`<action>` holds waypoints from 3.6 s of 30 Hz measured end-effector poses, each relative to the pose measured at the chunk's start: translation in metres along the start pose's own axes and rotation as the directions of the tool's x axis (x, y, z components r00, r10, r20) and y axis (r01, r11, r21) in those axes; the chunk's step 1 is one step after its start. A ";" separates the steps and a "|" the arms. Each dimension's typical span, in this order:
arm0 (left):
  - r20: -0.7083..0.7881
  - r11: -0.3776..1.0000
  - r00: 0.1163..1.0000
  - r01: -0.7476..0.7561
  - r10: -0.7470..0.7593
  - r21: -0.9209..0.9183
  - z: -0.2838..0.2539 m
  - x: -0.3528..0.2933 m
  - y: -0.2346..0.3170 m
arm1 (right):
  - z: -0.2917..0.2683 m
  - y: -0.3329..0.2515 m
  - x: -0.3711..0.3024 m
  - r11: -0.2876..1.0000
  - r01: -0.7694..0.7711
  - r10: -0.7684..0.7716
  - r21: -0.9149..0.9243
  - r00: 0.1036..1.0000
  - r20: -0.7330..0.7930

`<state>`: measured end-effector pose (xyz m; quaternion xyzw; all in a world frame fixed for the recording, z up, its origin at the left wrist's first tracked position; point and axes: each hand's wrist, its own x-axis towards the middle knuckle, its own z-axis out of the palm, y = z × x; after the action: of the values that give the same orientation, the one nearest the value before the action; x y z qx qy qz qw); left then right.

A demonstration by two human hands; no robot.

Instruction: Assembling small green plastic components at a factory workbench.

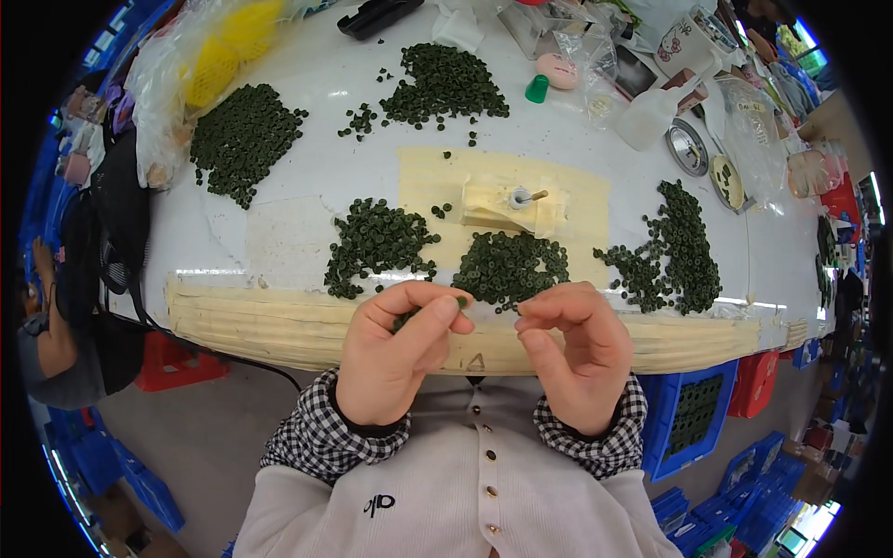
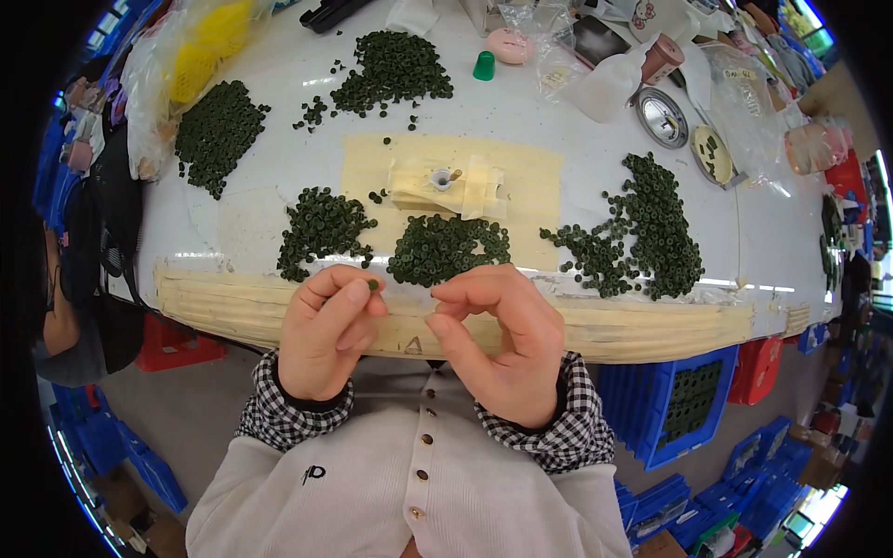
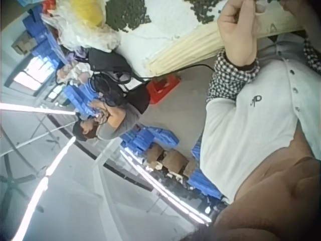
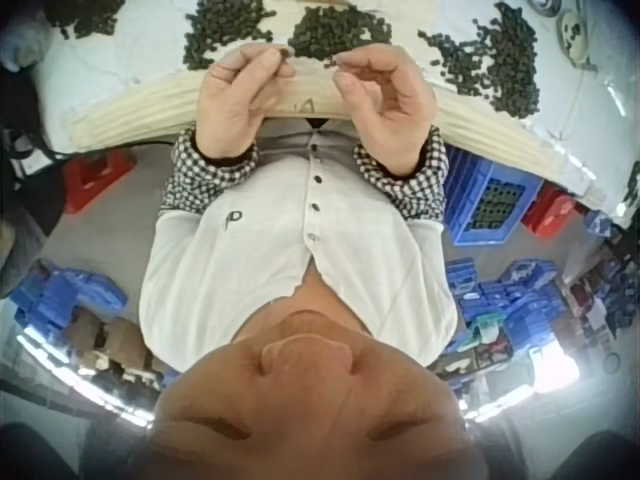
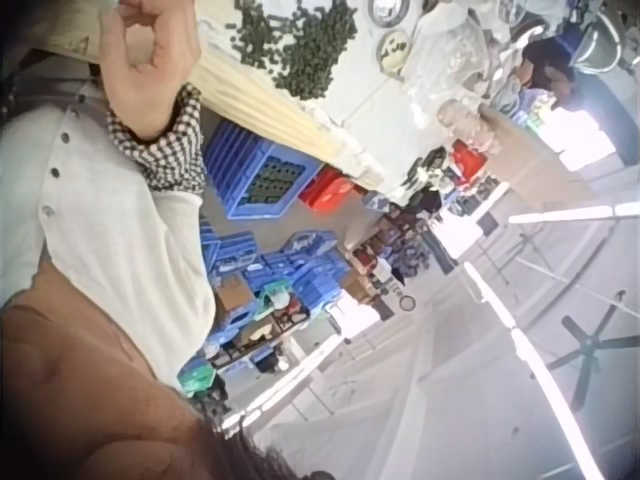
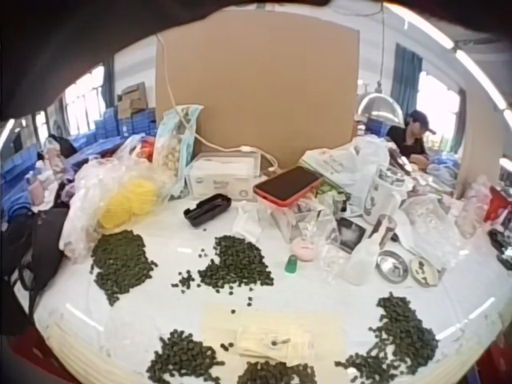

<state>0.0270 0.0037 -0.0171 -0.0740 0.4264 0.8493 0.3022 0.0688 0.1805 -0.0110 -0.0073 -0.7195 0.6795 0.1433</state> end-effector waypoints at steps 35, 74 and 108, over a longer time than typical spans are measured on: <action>0.153 0.960 0.971 0.210 -0.183 -0.184 0.007 0.005 0.013 | -0.007 0.011 0.017 0.617 0.389 -0.330 -0.684 0.917 0.224; 0.145 0.987 0.980 0.144 -0.133 -0.065 -0.001 0.003 0.002 | -0.016 0.002 0.011 0.978 0.048 -0.024 -0.204 0.993 0.118; 0.181 0.987 0.972 0.137 -0.150 0.085 0.006 0.001 -0.003 | -0.008 0.007 0.002 0.978 -0.129 0.099 0.167 0.980 0.175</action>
<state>0.0288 0.0102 -0.0158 -0.0135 0.4200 0.8125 0.4040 0.0678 0.1893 -0.0174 0.0204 -0.6640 0.7461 0.0439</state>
